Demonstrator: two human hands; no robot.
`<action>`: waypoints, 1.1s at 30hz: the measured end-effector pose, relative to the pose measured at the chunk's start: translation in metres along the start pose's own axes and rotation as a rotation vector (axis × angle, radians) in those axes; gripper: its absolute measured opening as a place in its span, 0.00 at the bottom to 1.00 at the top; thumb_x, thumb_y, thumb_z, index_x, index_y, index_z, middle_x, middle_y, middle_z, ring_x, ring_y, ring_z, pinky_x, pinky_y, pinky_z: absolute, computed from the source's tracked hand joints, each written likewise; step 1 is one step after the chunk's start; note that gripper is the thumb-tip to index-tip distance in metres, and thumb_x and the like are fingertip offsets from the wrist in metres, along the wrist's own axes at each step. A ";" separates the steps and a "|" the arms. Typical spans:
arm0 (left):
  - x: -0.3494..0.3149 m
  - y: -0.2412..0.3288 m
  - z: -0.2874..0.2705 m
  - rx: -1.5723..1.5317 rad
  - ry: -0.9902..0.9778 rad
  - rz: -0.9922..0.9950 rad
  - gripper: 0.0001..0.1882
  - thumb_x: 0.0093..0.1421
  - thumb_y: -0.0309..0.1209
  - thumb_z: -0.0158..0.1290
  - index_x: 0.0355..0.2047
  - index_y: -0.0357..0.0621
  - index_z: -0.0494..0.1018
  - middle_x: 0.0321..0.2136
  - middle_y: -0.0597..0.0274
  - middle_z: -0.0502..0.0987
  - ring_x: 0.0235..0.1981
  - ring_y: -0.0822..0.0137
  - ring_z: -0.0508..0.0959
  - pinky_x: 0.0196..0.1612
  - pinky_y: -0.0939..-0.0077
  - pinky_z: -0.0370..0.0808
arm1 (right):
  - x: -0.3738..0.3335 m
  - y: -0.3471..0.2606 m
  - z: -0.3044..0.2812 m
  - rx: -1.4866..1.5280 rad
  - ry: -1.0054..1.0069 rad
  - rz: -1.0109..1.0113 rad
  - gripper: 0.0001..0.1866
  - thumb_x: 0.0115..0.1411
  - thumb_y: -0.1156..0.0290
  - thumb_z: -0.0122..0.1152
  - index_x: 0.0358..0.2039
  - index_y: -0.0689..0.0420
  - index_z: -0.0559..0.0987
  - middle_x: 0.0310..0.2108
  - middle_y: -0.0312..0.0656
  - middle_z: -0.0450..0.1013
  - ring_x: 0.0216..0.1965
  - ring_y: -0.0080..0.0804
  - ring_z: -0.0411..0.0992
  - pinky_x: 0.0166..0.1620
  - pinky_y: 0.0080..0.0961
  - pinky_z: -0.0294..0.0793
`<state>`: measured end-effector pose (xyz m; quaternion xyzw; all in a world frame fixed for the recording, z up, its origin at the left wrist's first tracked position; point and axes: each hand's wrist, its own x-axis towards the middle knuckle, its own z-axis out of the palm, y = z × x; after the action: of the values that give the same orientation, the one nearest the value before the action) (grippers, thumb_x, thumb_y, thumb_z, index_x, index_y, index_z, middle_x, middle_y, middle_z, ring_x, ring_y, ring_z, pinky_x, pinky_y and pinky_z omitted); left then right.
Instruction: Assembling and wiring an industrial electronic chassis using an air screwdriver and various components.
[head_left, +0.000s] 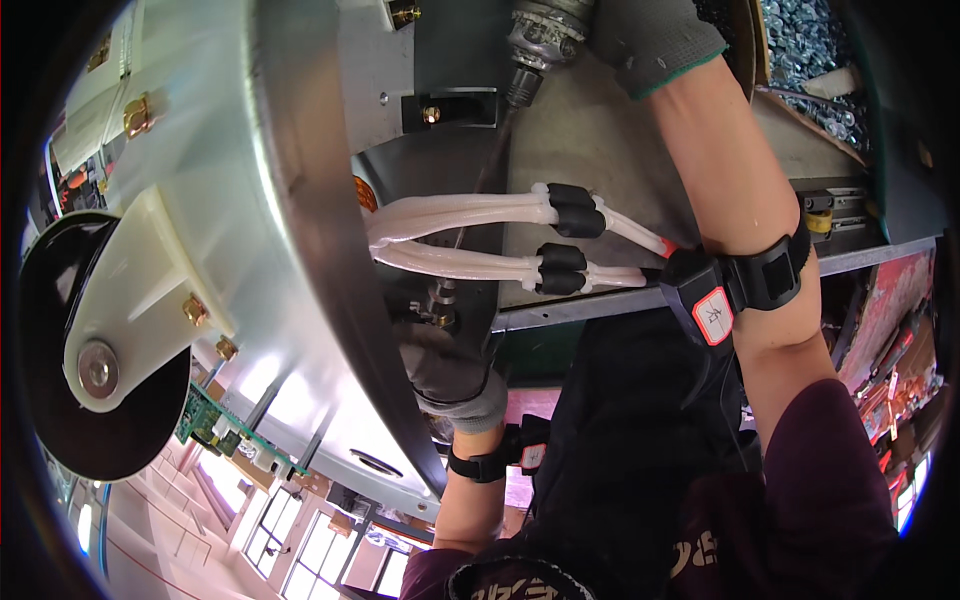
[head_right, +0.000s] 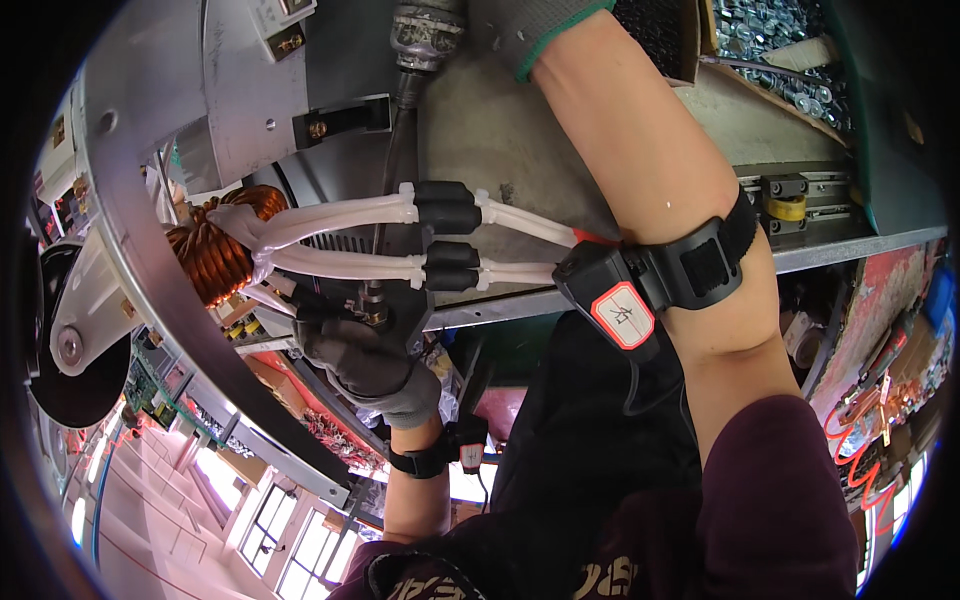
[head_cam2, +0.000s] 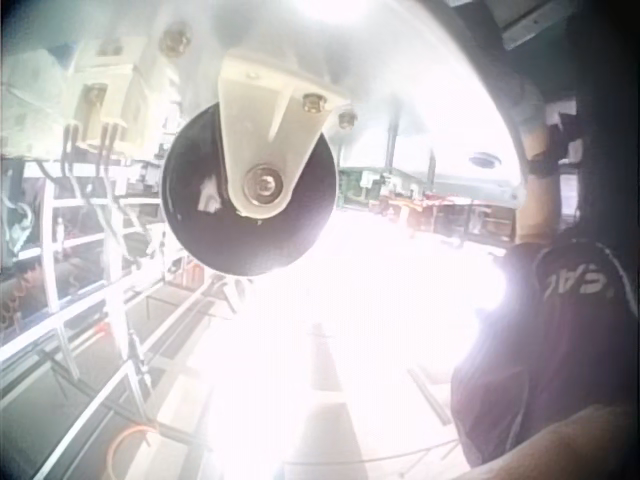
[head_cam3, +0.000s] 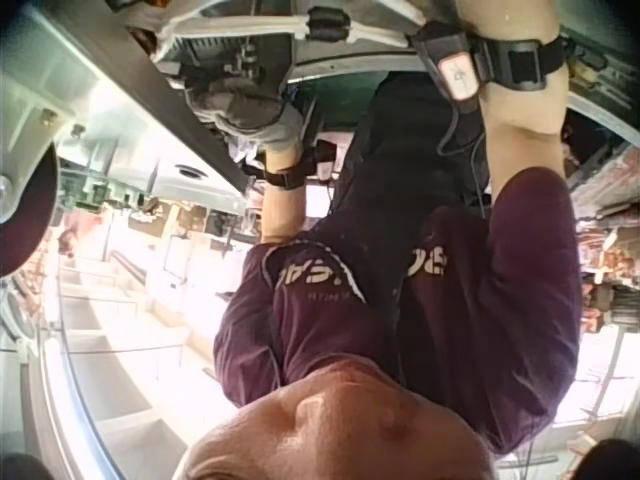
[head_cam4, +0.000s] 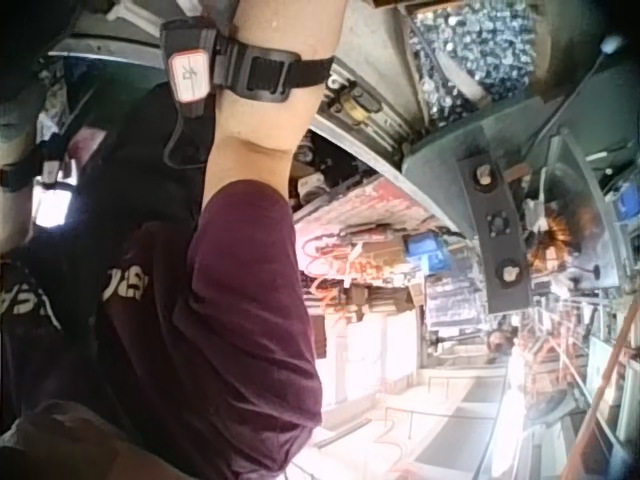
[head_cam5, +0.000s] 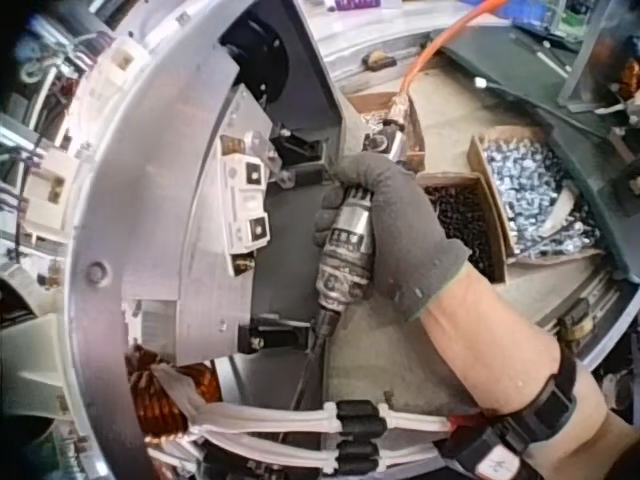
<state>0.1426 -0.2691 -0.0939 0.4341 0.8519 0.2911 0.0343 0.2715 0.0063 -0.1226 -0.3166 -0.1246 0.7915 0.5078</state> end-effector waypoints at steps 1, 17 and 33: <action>-0.001 0.002 0.001 -0.351 0.021 -0.187 0.17 0.67 0.45 0.34 0.46 0.48 0.64 0.24 0.75 0.61 0.26 0.81 0.62 0.34 0.85 0.67 | -0.001 0.000 0.001 0.000 0.000 0.001 0.08 0.53 0.64 0.52 0.21 0.53 0.71 0.15 0.38 0.69 0.14 0.30 0.69 0.18 0.26 0.70; 0.003 0.011 -0.005 -0.294 -0.085 -0.350 0.18 0.67 0.43 0.34 0.48 0.45 0.62 0.34 0.65 0.64 0.34 0.71 0.68 0.39 0.76 0.73 | -0.007 -0.007 0.005 -0.009 0.011 0.063 0.12 0.57 0.61 0.51 0.25 0.56 0.72 0.18 0.40 0.71 0.16 0.30 0.70 0.19 0.26 0.72; 0.010 0.000 -0.134 -0.087 -0.803 -0.012 0.28 0.61 0.47 0.41 0.56 0.42 0.60 0.52 0.52 0.65 0.54 0.54 0.64 0.58 0.56 0.58 | -0.031 -0.118 0.042 -0.145 -0.001 0.080 0.11 0.56 0.66 0.56 0.38 0.57 0.72 0.26 0.39 0.72 0.26 0.32 0.72 0.28 0.31 0.76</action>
<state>0.0945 -0.3241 0.0186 0.5063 0.7602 0.1339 0.3844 0.3402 0.0374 -0.0174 -0.3568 -0.1689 0.8002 0.4514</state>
